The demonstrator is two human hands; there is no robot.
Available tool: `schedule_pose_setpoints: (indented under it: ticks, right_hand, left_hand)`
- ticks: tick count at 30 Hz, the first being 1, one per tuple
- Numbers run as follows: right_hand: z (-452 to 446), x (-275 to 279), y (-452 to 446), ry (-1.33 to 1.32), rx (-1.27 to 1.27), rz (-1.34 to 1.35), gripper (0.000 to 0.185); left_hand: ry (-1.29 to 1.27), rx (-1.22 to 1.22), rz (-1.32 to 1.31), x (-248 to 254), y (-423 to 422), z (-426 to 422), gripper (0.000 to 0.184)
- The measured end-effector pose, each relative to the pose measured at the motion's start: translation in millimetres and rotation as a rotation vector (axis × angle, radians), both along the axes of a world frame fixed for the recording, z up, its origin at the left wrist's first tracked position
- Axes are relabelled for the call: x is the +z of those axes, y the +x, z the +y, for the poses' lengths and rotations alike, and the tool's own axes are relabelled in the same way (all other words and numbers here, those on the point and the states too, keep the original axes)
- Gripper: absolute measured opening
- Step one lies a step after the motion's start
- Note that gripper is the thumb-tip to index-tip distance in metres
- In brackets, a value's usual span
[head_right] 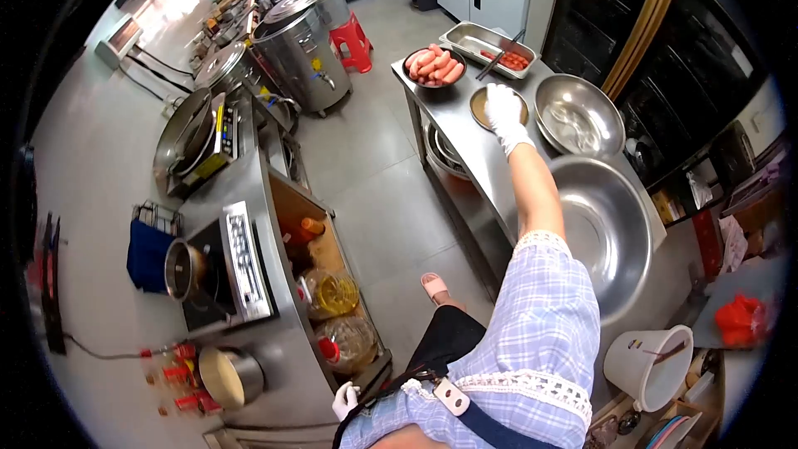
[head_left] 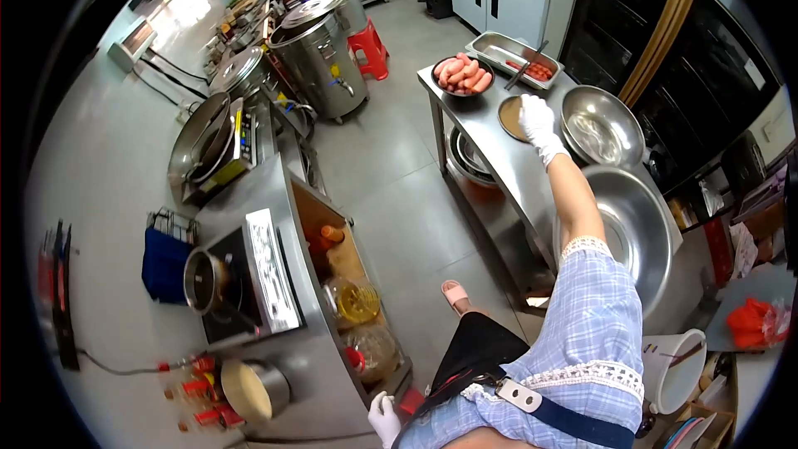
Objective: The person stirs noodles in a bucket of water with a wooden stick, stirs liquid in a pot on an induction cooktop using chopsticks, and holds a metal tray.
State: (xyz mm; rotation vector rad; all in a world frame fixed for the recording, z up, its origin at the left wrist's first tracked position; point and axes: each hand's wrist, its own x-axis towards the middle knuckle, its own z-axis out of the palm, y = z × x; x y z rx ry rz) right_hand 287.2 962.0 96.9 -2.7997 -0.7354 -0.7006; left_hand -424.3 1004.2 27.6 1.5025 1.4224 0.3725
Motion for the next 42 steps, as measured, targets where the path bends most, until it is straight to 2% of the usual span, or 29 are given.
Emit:
schedule_pose_setpoints:
  ticks: [1,2,4,8,9,13,14,16,18,20,22,24,26,27,28,30,31,32,34,35,36,38,40,42]
  right_hand:
    - [3.3,-6.7,26.9,-0.09,-0.051,-0.052,0.022]
    - [9.3,-5.1,48.4,-0.159,-0.113,0.035,0.029]
    - [18.8,-9.4,88.3,-0.19,-0.164,0.02,0.036]
    - [34.4,-38.4,145.9,-0.347,-0.116,-0.152,0.041]
    - [39.9,-45.1,155.6,-0.362,-0.111,-0.067,0.043]
    - [52.7,-69.8,178.6,-0.353,-0.084,-0.079,0.042]
    - [55.0,-69.8,179.7,-0.336,-0.092,-0.077,0.036]
    - [58.6,-61.1,180.0,-0.403,-0.113,0.054,0.036]
    - [50.7,-77.7,191.0,-0.119,0.013,-0.075,0.025]
    - [56.4,-39.7,179.1,0.314,0.015,0.29,0.022]
    - [56.7,-11.1,181.3,0.121,0.218,-0.33,0.019]
    - [76.2,34.7,160.7,0.27,0.142,-0.483,0.021]
    - [101.8,72.4,137.2,0.73,0.3,-0.278,0.026]
    - [124.9,100.9,110.1,0.858,0.291,-0.187,0.024]
    - [147.6,130.1,77.6,0.976,0.287,-0.069,0.024]
    - [186.7,172.1,34.5,0.89,0.337,0.158,0.027]
    - [213.3,187.9,13.3,1.096,0.456,0.33,0.029]
    - [238.0,199.9,-7.6,1.282,0.556,0.525,0.032]
    - [283.8,216.7,-31.4,1.2,1.001,0.738,0.034]
    - [310.6,231.8,-60.8,1.199,1.046,0.87,0.023]
    - [336.0,243.7,-90.2,0.87,1.118,0.525,0.016]
    - [382.1,268.7,-164.0,0.755,1.257,0.697,0.021]
    - [418.3,292.9,-236.8,0.463,1.407,0.37,0.013]
    - [455.8,306.1,-293.9,0.569,1.426,1.11,0.012]
  left_hand:
    - [-0.05,0.019,-0.01,0.1,16.8,12.3,0.022]
    - [-0.056,-0.004,0.029,-2.5,32.3,26.0,0.023]
    - [-0.068,-0.035,0.023,-11.5,59.3,54.6,0.025]
    - [-0.093,-0.077,0.043,-0.4,116.8,105.9,0.024]
    - [-0.101,-0.085,0.05,6.8,133.1,115.0,0.024]
    - [-0.123,-0.103,0.166,19.4,178.2,143.8,0.024]
    - [-0.119,-0.121,0.178,21.2,185.1,149.2,0.023]
    - [-0.082,-0.158,0.192,30.5,202.9,156.6,0.023]
    - [-0.057,-0.193,0.214,39.4,214.4,162.3,0.022]
    - [0.028,-0.232,0.192,38.9,213.0,167.6,0.022]
    - [0.091,-0.216,0.145,27.9,201.3,175.0,0.021]
    - [0.126,-0.174,0.113,24.2,191.9,180.1,0.02]
    - [0.147,-0.125,0.084,23.4,182.4,186.5,0.019]
    - [0.144,-0.11,0.063,25.0,178.2,191.3,0.019]
    - [0.193,-0.104,0.018,28.7,175.3,195.8,0.019]
    - [0.227,-0.063,-0.013,19.6,159.3,203.6,0.02]
    - [0.196,-0.013,-0.038,24.9,155.4,208.3,0.02]
    - [0.275,-0.009,-0.021,24.9,147.2,211.6,0.02]
    - [0.284,0.018,0.0,40.0,133.2,221.1,0.019]
    - [0.279,0.053,-0.008,45.2,126.4,224.6,0.019]
    - [0.274,0.075,-0.017,47.8,117.2,225.9,0.019]
    - [0.294,0.157,-0.04,44.7,97.4,225.5,0.019]
    - [0.33,0.247,-0.071,42.2,82.6,217.3,0.019]
    - [0.283,0.398,-0.08,34.5,66.4,205.0,0.019]
